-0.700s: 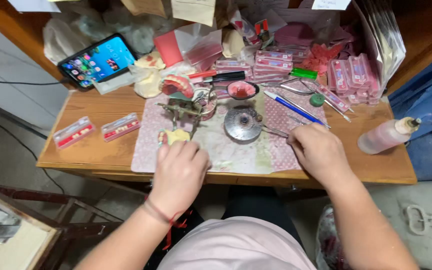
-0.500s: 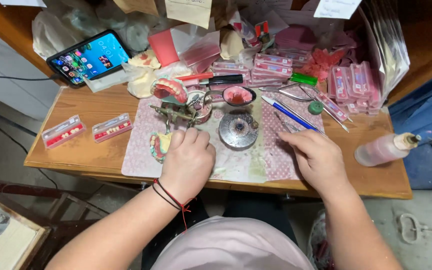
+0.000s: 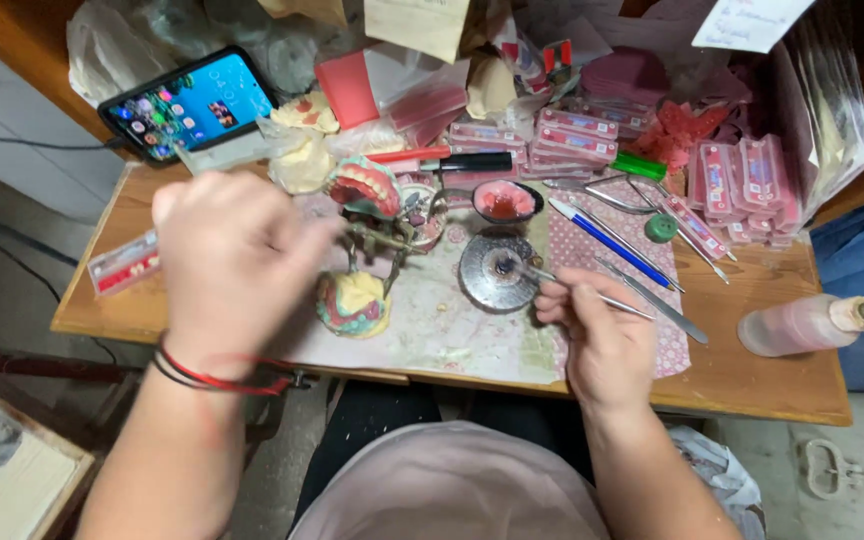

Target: The person works on a dental model, using a metal tool to apply pink material to the gum area. They then move to a side table to use a rotary tool on a small object before returning to the main table to continue applying material to the model.

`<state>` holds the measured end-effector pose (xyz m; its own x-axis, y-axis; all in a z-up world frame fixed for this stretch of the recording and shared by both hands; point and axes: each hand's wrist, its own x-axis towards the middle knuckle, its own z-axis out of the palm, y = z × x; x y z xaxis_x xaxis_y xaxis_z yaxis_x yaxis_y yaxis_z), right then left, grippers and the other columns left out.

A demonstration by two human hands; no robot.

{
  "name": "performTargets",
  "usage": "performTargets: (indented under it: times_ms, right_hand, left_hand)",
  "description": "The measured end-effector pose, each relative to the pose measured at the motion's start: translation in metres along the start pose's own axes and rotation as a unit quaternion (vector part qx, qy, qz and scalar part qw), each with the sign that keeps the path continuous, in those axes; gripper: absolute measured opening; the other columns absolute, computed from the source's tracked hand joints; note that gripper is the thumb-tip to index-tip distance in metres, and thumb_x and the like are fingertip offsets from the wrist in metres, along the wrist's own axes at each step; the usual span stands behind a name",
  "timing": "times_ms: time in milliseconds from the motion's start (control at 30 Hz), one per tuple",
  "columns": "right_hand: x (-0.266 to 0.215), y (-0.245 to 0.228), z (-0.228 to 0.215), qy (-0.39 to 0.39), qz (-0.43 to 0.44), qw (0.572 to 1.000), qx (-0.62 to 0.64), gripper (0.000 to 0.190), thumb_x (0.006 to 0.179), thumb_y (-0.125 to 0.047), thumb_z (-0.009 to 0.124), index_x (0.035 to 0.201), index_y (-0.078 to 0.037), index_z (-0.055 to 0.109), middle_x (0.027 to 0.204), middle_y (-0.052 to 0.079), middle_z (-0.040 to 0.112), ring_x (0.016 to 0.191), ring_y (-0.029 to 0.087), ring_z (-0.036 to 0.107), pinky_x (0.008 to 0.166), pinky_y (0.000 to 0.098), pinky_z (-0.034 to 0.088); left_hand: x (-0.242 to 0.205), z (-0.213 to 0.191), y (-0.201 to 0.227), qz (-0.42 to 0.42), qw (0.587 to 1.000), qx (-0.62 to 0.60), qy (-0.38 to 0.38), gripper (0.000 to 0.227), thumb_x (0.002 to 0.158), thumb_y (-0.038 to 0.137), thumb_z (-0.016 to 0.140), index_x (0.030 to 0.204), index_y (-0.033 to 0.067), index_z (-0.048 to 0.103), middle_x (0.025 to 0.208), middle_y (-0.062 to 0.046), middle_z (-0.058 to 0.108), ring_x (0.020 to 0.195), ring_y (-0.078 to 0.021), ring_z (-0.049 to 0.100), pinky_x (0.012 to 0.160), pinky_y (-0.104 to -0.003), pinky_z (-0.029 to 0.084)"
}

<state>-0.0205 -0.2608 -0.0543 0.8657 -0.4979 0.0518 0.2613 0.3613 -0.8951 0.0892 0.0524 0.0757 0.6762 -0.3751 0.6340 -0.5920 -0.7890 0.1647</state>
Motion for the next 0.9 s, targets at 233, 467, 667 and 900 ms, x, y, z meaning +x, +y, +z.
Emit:
performTargets:
  times_ms: [233,467,667,900]
  right_hand:
    - [0.001,-0.001,0.001,-0.003,-0.036,0.999,0.031,0.030,0.100,-0.018,0.058,0.108,0.009,0.066,0.092,0.034,0.072,0.074,0.035,0.073,0.067,0.0365,0.064]
    - [0.014,-0.026,0.022,0.035,-0.097,0.994,0.029,0.023,0.101,-0.022,0.063,0.106,-0.001,0.062,0.090,0.030,0.071,0.070,0.033,0.072,0.065,0.0360,0.063]
    - [0.033,-0.023,0.038,0.048,-0.142,0.987,-0.063,0.025,0.103,-0.022,0.060,0.106,0.002,0.062,0.088,0.023,0.073,0.070,0.023,0.073,0.064,0.0268,0.062]
    - [0.034,-0.011,0.043,0.027,-0.163,0.982,-0.089,0.023,0.103,-0.018,0.059,0.107,0.004,0.064,0.088,0.023,0.074,0.075,0.020,0.075,0.065,0.0254,0.063]
  left_hand:
    - [0.045,0.037,-0.059,0.044,0.851,-0.503,-0.143,0.107,0.070,0.033,0.087,0.155,0.0075,0.028,0.153,-0.014,0.043,0.133,-0.0225,0.047,0.118,-0.035,0.039]
    - [0.041,0.070,-0.054,0.016,0.817,-0.533,-0.219,0.104,0.069,0.019,0.093,0.156,0.0099,0.036,0.145,-0.013,0.057,0.132,-0.0194,0.058,0.114,-0.034,0.046]
    - [0.034,0.096,-0.054,-0.052,0.863,-0.461,-0.199,0.067,0.069,0.023,0.096,0.130,0.0187,0.068,0.114,0.000,0.074,0.104,-0.0100,0.068,0.096,-0.027,0.052]
    - [0.033,0.102,-0.054,-0.068,0.866,-0.470,-0.159,0.066,0.063,0.015,0.099,0.124,0.0161,0.076,0.094,-0.007,0.080,0.094,-0.0140,0.073,0.090,-0.034,0.059]
